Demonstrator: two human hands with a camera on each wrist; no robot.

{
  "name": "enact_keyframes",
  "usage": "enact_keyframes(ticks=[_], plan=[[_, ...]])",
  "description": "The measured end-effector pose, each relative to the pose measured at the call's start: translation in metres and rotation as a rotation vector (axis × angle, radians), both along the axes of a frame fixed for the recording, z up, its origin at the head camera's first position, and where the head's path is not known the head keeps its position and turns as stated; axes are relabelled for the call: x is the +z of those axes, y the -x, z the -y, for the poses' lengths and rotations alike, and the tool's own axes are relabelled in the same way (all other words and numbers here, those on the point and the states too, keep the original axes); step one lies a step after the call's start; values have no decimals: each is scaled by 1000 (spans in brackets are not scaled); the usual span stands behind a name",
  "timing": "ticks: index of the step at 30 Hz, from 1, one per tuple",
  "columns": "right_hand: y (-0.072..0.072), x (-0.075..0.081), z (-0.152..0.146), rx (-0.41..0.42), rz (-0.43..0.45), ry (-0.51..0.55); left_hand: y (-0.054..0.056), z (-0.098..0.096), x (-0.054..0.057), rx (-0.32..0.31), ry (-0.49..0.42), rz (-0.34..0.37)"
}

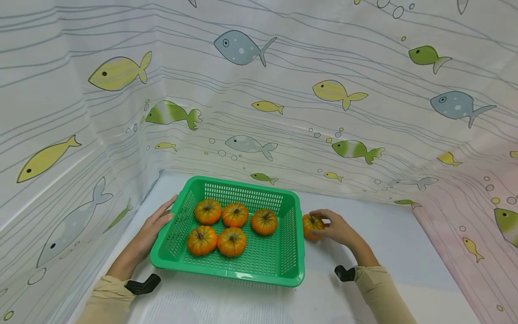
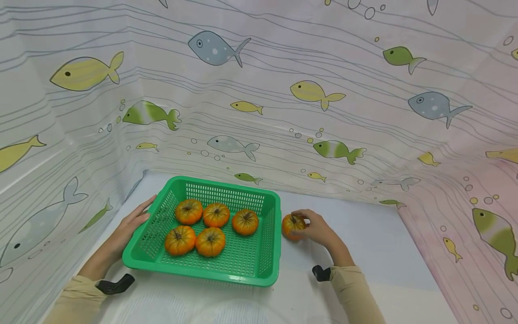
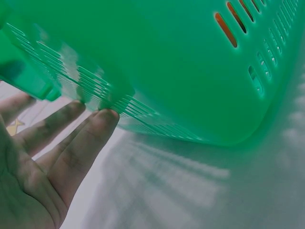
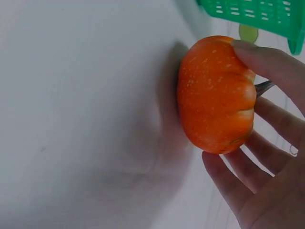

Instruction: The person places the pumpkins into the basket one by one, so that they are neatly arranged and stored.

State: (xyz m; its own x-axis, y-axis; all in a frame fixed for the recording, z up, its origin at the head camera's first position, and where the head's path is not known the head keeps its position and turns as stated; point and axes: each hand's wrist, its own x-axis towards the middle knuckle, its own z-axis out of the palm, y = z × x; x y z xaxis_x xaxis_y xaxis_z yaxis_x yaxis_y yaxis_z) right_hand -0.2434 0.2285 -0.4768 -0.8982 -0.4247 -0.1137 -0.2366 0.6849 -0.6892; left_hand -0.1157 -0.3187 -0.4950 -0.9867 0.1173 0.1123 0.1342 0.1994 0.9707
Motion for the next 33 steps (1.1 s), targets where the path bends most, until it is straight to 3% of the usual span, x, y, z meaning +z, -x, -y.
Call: enact_keyframes(ticks=[33], plan=[[-4,-3,-8,-54,-1,23,0,0,0,4,4,3]])
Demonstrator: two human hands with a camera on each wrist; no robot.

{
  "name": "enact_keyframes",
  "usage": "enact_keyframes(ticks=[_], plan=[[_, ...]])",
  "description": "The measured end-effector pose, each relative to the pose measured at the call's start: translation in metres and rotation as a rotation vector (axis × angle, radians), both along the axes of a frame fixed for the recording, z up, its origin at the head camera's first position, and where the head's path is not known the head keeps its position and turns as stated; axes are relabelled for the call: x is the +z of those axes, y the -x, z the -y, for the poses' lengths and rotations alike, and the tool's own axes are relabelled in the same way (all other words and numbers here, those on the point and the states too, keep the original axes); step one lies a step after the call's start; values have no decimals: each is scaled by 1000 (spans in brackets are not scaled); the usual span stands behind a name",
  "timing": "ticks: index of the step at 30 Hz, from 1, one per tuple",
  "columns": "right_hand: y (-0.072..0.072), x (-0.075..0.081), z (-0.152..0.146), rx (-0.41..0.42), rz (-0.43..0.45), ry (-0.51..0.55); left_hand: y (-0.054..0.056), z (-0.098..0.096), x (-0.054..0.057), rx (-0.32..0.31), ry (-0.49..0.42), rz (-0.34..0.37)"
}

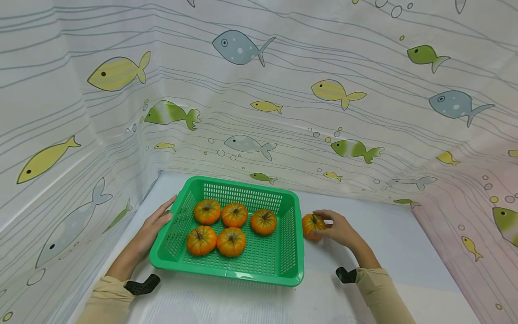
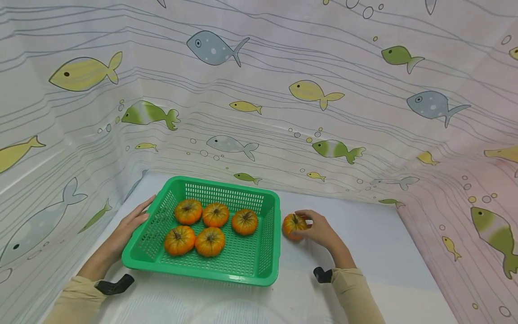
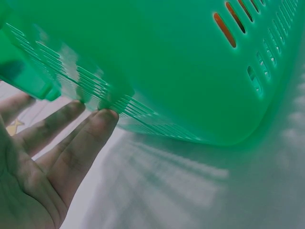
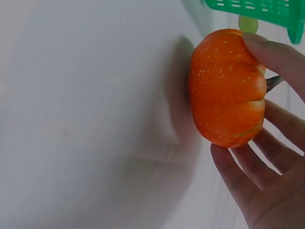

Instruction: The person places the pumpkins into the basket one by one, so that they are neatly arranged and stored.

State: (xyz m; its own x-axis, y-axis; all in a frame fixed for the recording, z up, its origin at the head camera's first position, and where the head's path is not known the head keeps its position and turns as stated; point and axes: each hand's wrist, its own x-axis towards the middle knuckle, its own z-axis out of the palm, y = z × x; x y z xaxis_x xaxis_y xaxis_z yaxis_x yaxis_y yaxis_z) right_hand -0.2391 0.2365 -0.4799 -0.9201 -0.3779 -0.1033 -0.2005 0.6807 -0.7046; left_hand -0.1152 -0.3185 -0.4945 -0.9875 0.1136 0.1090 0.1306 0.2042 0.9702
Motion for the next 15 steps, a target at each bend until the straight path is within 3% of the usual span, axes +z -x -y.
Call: enact_keyframes(ticks=[15], plan=[[2,7,-3,33,-49,10,1,1,-1,-8,-9,-10]])
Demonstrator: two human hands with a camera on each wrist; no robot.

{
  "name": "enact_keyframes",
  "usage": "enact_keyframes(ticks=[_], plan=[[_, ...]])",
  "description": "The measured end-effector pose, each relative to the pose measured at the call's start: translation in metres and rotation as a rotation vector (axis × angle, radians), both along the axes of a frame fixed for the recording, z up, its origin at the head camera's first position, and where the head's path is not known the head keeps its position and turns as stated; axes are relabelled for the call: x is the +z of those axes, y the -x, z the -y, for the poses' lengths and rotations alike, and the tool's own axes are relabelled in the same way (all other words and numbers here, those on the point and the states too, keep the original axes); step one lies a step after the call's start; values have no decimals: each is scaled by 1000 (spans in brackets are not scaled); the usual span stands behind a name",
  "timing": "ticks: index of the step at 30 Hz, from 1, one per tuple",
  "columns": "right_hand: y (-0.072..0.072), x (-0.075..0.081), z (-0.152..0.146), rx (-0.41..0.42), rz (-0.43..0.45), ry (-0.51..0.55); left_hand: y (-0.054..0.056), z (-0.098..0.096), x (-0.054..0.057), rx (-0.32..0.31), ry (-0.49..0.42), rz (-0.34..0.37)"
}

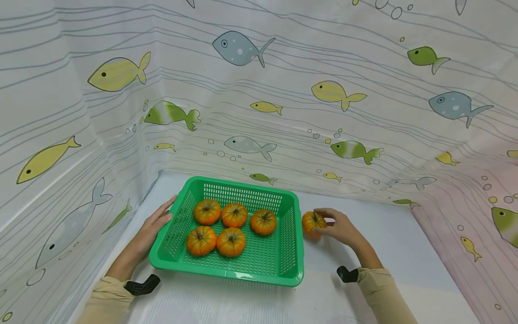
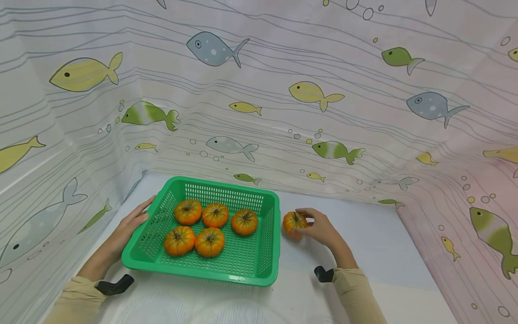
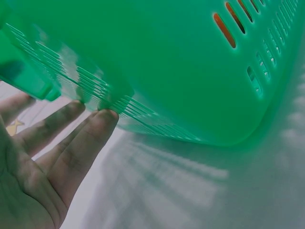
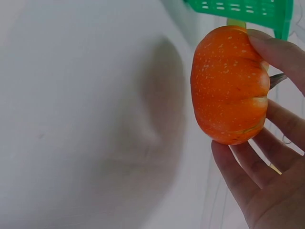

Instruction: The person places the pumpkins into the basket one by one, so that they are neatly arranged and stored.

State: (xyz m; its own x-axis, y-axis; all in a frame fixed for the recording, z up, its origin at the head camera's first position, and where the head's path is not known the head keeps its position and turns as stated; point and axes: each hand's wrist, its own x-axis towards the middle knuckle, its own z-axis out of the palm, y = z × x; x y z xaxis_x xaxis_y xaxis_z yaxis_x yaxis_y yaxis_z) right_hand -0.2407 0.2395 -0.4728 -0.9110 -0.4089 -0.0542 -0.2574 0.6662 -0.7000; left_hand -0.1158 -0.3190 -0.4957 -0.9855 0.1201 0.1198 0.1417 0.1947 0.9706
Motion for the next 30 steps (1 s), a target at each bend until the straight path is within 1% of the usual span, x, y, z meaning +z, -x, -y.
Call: enact_keyframes(ticks=[9,16,25,30], plan=[[-1,17,3,26,-31,40,0,0,0,0,0,2],[-2,29,4,43,-43,52,0,0,0,-6,-8,4],[-3,48,8,47,-41,47,0,0,0,-4,-6,4],[-5,59,12,73,-60,55,0,0,1,3,-4,7]])
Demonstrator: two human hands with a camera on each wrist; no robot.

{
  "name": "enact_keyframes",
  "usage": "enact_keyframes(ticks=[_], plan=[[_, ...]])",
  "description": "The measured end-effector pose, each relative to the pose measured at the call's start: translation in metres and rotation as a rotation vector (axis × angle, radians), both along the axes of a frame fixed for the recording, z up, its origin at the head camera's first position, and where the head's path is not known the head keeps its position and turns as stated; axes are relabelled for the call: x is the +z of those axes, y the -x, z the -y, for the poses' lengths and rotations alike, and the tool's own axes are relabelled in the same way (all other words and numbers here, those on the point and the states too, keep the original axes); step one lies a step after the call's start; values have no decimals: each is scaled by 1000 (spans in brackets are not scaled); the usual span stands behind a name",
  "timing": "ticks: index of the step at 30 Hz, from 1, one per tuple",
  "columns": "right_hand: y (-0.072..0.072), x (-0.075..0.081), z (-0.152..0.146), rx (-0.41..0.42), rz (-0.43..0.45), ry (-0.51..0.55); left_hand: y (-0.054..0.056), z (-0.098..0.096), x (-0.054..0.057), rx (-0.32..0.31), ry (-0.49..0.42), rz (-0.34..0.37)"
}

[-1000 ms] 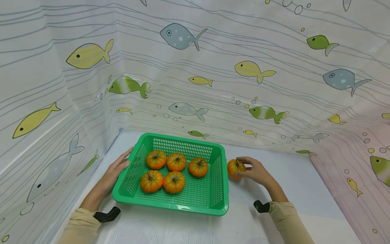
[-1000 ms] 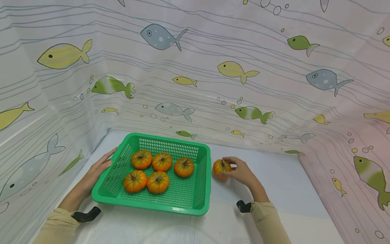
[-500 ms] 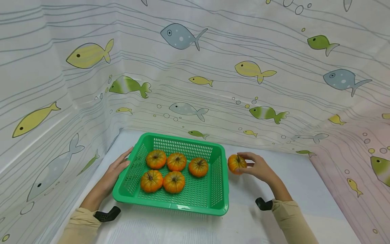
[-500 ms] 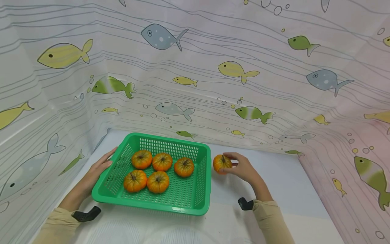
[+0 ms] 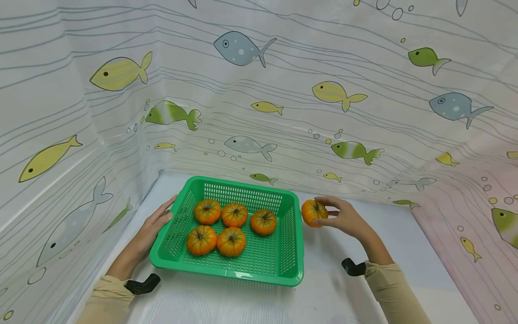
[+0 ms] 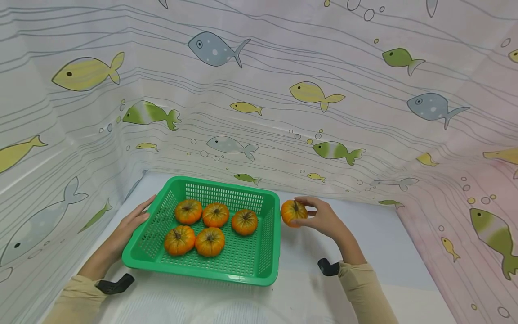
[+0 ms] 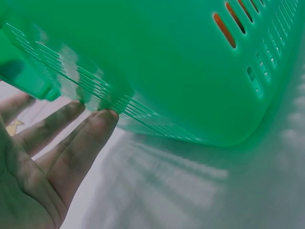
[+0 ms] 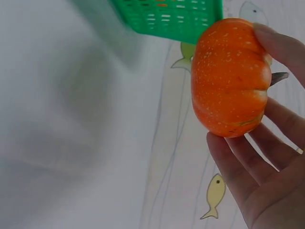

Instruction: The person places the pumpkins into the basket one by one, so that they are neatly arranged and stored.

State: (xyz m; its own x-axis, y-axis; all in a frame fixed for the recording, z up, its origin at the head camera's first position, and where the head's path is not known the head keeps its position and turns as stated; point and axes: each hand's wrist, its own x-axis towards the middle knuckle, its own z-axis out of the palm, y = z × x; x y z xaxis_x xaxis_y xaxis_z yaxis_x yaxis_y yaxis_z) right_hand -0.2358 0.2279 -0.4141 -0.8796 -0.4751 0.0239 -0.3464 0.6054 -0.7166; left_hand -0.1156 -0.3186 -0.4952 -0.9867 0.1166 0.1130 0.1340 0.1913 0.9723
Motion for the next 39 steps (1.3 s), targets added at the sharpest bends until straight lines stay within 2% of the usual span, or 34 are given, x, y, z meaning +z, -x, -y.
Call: enact_keyframes(ticks=[13,17,26,34,39], plan=[[-7,24,16,63,-39,11,0,0,0,3,-3,3],[-8,26,22,93,-54,3,0,0,0,1,-5,7],[-13,31,41,148,-28,7,1,1,-1,-3,-10,7],[-18,33,58,189,-22,-36,1,1,-2,2,-1,7],[-19,35,69,242,-16,-47,1,1,-2,0,-1,4]])
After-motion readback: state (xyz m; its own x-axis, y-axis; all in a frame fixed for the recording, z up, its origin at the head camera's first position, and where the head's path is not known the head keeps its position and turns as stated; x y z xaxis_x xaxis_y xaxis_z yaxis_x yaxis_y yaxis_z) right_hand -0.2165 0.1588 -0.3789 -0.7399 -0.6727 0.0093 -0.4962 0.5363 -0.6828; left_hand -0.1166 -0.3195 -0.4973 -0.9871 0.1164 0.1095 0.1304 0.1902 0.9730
